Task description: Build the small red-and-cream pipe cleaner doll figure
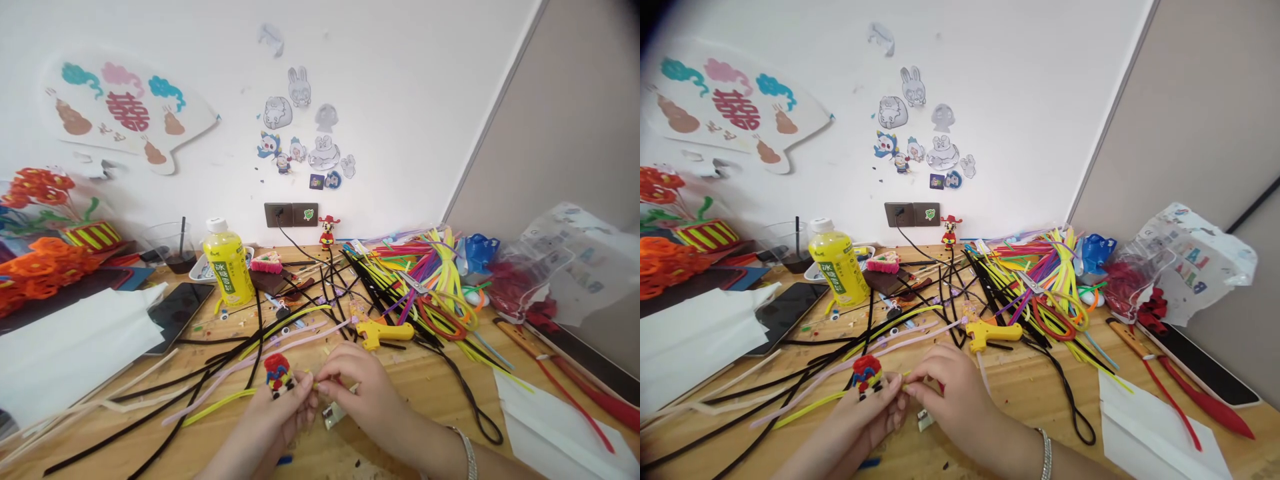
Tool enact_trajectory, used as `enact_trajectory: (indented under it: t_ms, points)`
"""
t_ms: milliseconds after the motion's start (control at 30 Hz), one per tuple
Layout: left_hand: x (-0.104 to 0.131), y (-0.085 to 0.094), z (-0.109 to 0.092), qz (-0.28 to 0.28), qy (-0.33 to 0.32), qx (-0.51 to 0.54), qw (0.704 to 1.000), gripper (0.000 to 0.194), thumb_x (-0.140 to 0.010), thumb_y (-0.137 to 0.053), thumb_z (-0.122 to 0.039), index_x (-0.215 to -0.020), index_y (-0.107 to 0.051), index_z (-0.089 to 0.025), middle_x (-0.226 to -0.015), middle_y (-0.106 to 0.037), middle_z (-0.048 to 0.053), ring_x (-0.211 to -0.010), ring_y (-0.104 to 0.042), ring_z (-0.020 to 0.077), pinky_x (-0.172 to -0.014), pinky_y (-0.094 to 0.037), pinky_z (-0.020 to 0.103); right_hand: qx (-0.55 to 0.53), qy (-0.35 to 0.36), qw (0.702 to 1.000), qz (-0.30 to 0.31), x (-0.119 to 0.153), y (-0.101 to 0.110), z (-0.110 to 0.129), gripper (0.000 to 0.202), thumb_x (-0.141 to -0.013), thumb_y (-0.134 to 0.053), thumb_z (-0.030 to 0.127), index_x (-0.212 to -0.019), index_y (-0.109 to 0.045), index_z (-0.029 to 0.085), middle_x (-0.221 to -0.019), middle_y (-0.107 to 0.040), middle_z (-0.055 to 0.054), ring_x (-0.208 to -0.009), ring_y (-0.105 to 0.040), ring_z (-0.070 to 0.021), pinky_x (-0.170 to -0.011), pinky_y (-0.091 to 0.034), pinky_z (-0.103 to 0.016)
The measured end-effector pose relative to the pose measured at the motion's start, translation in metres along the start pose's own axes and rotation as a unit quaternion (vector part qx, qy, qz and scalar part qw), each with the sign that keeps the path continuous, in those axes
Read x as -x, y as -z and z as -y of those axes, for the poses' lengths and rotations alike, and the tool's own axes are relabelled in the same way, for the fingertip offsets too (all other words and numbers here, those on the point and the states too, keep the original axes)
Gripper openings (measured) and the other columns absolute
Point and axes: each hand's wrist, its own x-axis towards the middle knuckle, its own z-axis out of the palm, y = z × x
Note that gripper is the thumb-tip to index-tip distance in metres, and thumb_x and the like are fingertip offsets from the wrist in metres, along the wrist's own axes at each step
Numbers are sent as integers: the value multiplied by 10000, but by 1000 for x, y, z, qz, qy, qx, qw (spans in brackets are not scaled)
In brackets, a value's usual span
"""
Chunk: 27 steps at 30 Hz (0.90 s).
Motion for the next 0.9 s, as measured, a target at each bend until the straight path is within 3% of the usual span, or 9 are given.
enact_trajectory:
  t_ms: [200, 400, 600, 700, 800, 900]
  points:
    - [4, 1, -3, 68, 14, 30, 997, 176, -640, -726, -251, -640, -604, -124, -610, -563, 3, -582, -498, 77, -569, -382, 185, -119, -74, 990, 7, -1, 1, -2, 71, -753, -598, 216, -733, -639, 163, -711, -569, 6, -697, -535, -122, -644, -422, -242]
    - [3, 0, -4, 49, 8, 18, 999, 192, -610, -751, -232, -633, -596, -121, -593, -567, -1, -569, -496, 73, -569, -384, 186, -168, -105, 980, 12, 1, -2, -5, 119, -745, -609, 274, -734, -641, 160, -717, -564, 1, -693, -528, -126, -640, -418, -252]
    - [1, 3, -1, 23, 13, 0, 1000, 244, -587, -765, -259, -651, -568, -129, -591, -575, -6, -570, -509, 76, -579, -385, 195, -80, -61, 995, 11, 1, 0, -8, 112, -766, -590, 272, -728, -638, 178, -702, -554, 3, -689, -514, -129, -647, -410, -254]
    - [-4, 7, -3, 18, 5, -32, 999, 296, -611, -736, -345, -634, -509, -156, -539, -531, -38, -496, -471, 66, -489, -338, 187, -28, -36, 999, 18, 0, 5, -6, 108, -787, -568, 254, -730, -624, 182, -702, -543, 8, -696, -511, -123, -645, -407, -242]
    - [-9, 12, -8, 11, -15, -64, 998, 365, -633, -703, -405, -586, -423, -176, -476, -431, -78, -428, -396, 48, -425, -267, 178, 33, 6, 994, 105, 2, 11, -4, 70, -775, -591, 219, -723, -619, 181, -705, -551, 16, -722, -513, -113, -673, -397, -227]
    - [-14, 15, -14, 14, -26, -53, 998, 422, -615, -692, -468, -571, -383, -183, -473, -383, -91, -413, -355, 41, -411, -246, 171, 109, 89, 964, 224, 7, 10, -3, 9, -745, -631, 191, -742, -628, 183, -756, -579, 15, -799, -502, -112, -739, -375, -215]
